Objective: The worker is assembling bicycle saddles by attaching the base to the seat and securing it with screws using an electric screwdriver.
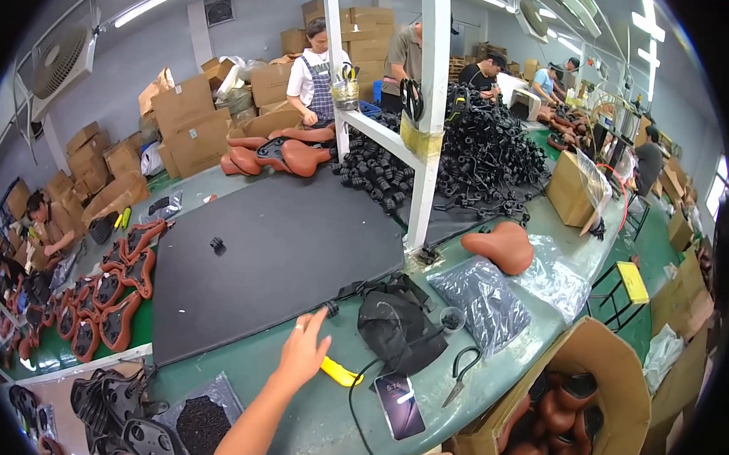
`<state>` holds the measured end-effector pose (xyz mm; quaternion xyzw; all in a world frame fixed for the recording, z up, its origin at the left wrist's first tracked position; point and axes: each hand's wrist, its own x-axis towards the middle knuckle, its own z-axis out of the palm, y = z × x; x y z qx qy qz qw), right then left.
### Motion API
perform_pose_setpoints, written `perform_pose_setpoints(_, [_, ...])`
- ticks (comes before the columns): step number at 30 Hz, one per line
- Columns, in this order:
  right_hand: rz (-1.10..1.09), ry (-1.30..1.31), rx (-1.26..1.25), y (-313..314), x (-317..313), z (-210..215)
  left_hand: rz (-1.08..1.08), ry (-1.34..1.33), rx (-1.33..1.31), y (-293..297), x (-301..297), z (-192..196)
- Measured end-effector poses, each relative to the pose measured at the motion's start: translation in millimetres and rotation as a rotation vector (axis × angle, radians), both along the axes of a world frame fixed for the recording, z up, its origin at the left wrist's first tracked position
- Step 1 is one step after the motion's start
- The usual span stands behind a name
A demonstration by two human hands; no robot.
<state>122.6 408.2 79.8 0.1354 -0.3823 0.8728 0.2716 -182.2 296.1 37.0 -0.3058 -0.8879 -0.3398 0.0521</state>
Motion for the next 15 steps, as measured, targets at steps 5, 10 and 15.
perform_pose_setpoints(5, [0.027,-0.027,0.018,23.5,-9.8,10.1,0.16,0.004,-0.166,48.7,-77.1,-55.2])
perform_pose_setpoints(10, [0.037,-0.095,-0.005,37.4,-18.6,17.6,-0.104,-0.196,-0.055,4.6,-134.6,-6.9])
perform_pose_setpoints(15, [-0.179,-0.116,-0.035,28.3,-51.4,14.4,0.515,0.005,0.007,-94.5,-263.1,10.9])
